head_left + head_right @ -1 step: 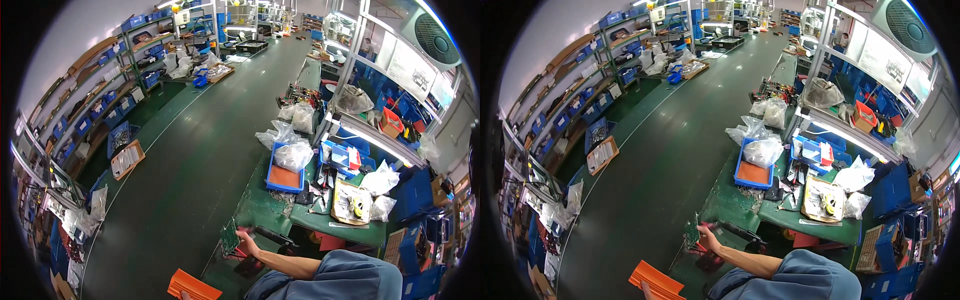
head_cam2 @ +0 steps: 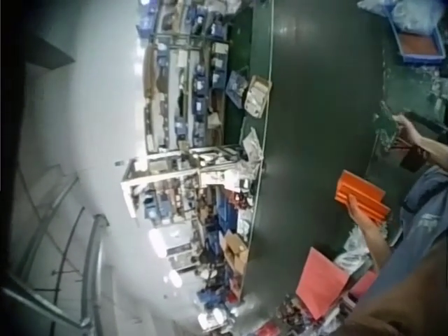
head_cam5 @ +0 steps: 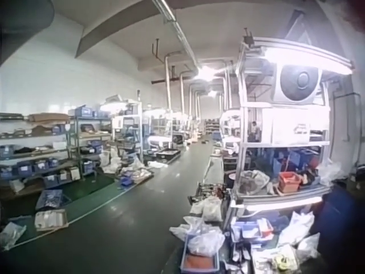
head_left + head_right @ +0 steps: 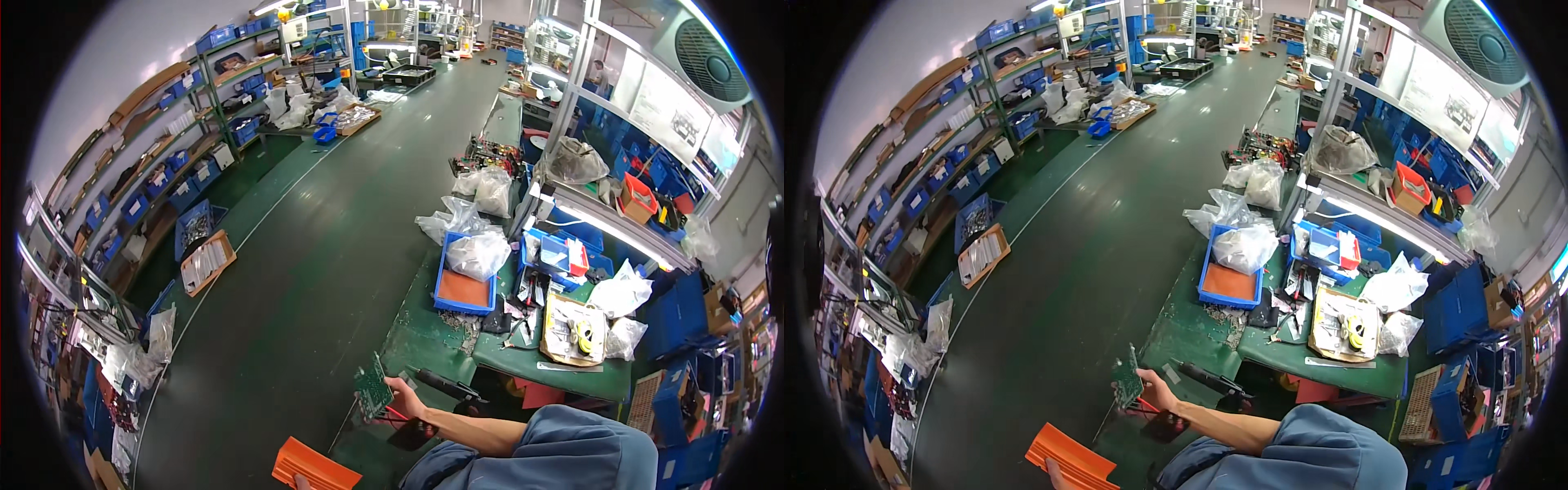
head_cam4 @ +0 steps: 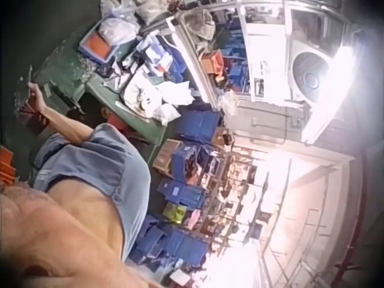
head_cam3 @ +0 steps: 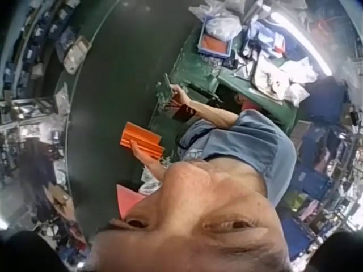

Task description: Assemble electronic components by installing a printed circuit board into a plastic housing and securing it with screws.

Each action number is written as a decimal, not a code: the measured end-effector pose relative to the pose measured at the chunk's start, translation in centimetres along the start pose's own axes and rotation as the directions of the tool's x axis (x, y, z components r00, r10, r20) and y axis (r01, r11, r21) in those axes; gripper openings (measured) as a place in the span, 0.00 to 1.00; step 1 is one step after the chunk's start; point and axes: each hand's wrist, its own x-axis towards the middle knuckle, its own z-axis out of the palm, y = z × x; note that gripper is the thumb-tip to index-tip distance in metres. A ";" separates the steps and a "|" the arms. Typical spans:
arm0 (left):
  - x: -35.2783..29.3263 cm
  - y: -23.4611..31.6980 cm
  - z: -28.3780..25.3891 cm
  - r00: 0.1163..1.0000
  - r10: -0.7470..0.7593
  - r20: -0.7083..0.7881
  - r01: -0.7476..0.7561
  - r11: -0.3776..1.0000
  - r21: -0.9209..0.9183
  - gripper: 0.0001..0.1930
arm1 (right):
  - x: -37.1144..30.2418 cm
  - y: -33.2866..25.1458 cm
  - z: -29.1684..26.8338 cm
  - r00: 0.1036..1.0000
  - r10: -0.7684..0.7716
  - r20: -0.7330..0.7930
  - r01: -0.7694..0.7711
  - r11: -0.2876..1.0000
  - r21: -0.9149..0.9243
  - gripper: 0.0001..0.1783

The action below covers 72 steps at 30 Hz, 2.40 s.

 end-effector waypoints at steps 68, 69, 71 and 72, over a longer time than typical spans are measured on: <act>-4.5 3.6 3.0 0.450 0.563 0.694 -0.861 0.481 0.168 0.55 | -9.2 -5.2 15.0 0.654 -0.097 0.750 0.697 0.461 -0.548 0.75; -4.5 3.5 3.2 0.462 0.566 0.683 -0.849 0.504 0.158 0.55 | -9.2 -5.2 15.0 0.651 -0.106 0.752 0.705 0.453 -0.546 0.75; -4.5 3.6 3.3 0.475 0.566 0.673 -0.836 0.528 0.146 0.55 | -9.2 -5.2 15.1 0.637 -0.116 0.762 0.721 0.442 -0.534 0.74; -4.5 3.7 3.2 0.468 0.565 0.680 -0.846 0.509 0.160 0.55 | -9.1 -5.1 15.0 0.622 -0.122 0.773 0.734 0.435 -0.522 0.74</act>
